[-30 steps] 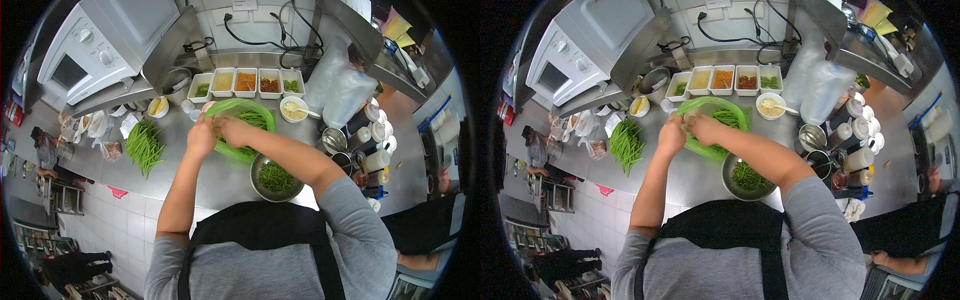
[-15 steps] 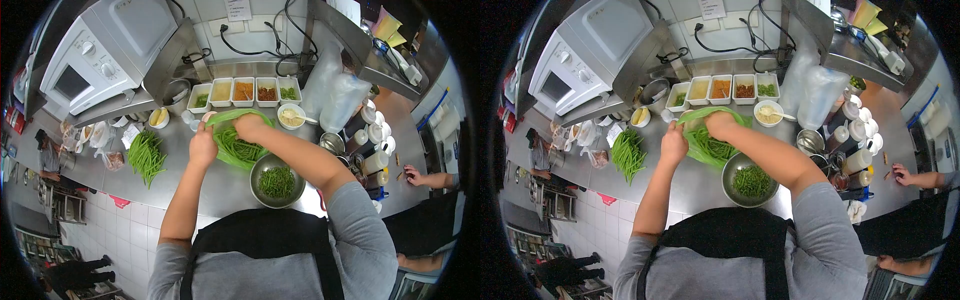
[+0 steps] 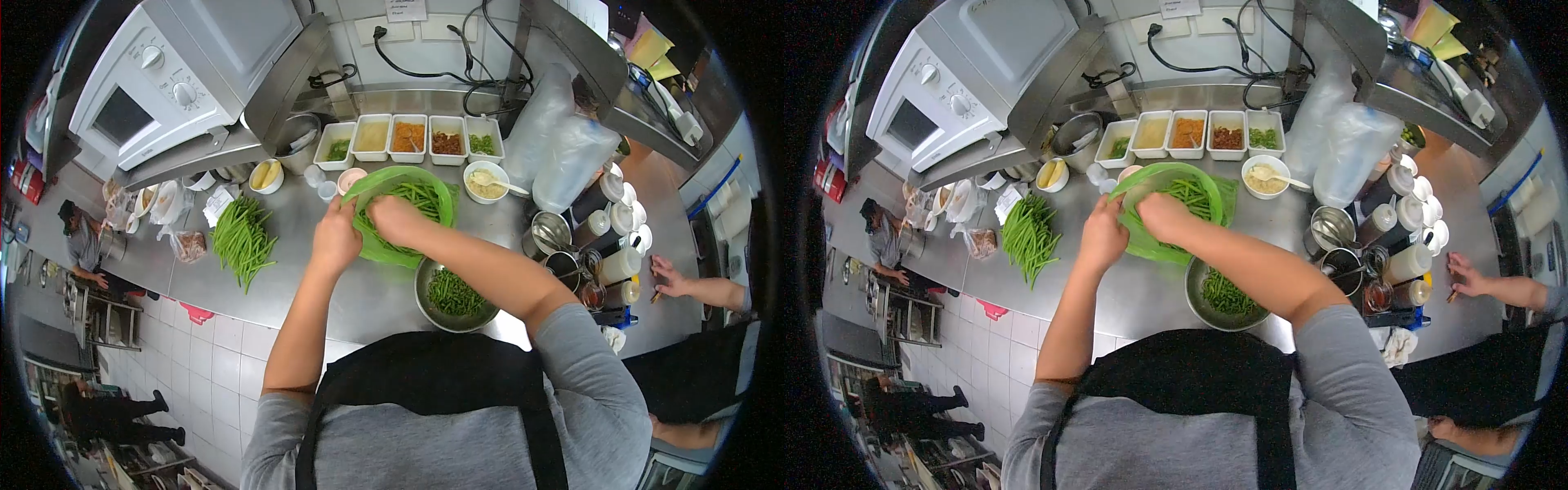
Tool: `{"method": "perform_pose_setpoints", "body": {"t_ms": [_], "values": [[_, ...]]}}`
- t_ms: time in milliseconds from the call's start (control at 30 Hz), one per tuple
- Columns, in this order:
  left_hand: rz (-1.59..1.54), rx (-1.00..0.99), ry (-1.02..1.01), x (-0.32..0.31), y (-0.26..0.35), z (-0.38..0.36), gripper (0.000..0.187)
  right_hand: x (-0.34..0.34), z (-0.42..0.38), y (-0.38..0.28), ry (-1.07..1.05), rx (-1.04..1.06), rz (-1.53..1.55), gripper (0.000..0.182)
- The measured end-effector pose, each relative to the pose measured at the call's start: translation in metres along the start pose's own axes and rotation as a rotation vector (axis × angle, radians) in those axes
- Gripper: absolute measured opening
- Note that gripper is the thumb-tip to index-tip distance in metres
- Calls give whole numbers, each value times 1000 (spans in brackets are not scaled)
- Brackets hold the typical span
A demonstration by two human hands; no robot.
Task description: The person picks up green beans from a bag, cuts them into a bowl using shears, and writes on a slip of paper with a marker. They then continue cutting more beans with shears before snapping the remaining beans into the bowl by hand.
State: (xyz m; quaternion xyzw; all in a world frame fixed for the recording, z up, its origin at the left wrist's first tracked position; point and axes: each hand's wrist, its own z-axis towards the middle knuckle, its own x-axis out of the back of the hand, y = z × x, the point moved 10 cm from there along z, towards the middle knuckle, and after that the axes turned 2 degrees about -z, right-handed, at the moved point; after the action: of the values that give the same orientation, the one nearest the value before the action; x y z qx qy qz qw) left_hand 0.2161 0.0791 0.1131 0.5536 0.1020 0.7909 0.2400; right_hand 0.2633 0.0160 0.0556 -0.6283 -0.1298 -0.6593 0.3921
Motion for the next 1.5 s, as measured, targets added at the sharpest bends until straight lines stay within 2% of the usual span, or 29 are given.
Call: {"method": "perform_pose_setpoints", "body": {"t_ms": [67,100,200,300,400,467,567,667,700,767,800,833,933,967,1067,1100,1167,1233,1267,1300,1333,1367,1400,1433,1467,1500], "values": [[1,27,-37,-2,3,-4,49,-26,11,11,-192,-229,-61,16],[5,33,-31,0,5,-7,49,-40,19,12,-228,-231,-143,18],[32,49,-14,4,3,-12,49,-56,34,10,9,-174,-402,16],[92,46,23,1,-9,-13,48,-65,37,20,-153,-252,-220,15],[160,24,84,1,-18,-6,45,-29,25,23,-175,-321,-122,14],[159,27,112,4,-22,1,47,-11,14,34,-127,-277,52,16],[180,107,12,-7,-41,12,53,18,-9,46,25,-48,197,17],[269,234,-155,-41,-88,9,56,1,-26,85,-56,-326,642,25],[250,244,-177,-39,-87,9,57,3,-28,81,-33,-338,793,25],[214,268,-222,-37,-82,3,59,42,-25,54,162,-88,684,23],[191,237,-165,-28,-75,6,59,61,-26,37,255,37,633,22],[169,209,-113,-21,-67,7,58,64,-25,29,256,8,641,21],[103,120,-5,0,-38,1,57,69,-19,-14,200,75,153,19],[77,108,4,5,-29,0,57,53,-15,-7,117,-26,82,22],[72,61,14,7,-12,-5,57,13,-2,20,-87,-146,-340,43],[88,49,6,4,-10,-6,57,13,-2,23,-38,-122,-416,59],[132,37,4,-1,-7,-6,58,-12,3,39,-153,-133,-438,66],[172,31,-14,-11,-9,-6,59,-25,10,45,-218,-173,-468,53],[184,32,-33,-16,-10,-5,59,-29,11,45,-319,-228,-500,38],[178,88,-104,-25,-16,-1,55,-39,16,45,-334,-156,-654,30],[155,110,-152,-28,-15,0,48,-44,18,42,-367,-135,-696,33],[138,152,-209,-31,-15,2,44,-45,20,38,-157,-13,-527,42],[135,98,-150,-26,-9,-1,41,-51,14,29,-278,74,-574,57],[119,71,-7,-32,-15,2,42,-66,13,40,-369,70,-569,72],[126,97,-49,-18,-11,-2,44,-60,10,40,-457,-18,-510,77],[139,112,4,-8,-13,-6,45,-50,10,47,-328,13,-394,85]]}}
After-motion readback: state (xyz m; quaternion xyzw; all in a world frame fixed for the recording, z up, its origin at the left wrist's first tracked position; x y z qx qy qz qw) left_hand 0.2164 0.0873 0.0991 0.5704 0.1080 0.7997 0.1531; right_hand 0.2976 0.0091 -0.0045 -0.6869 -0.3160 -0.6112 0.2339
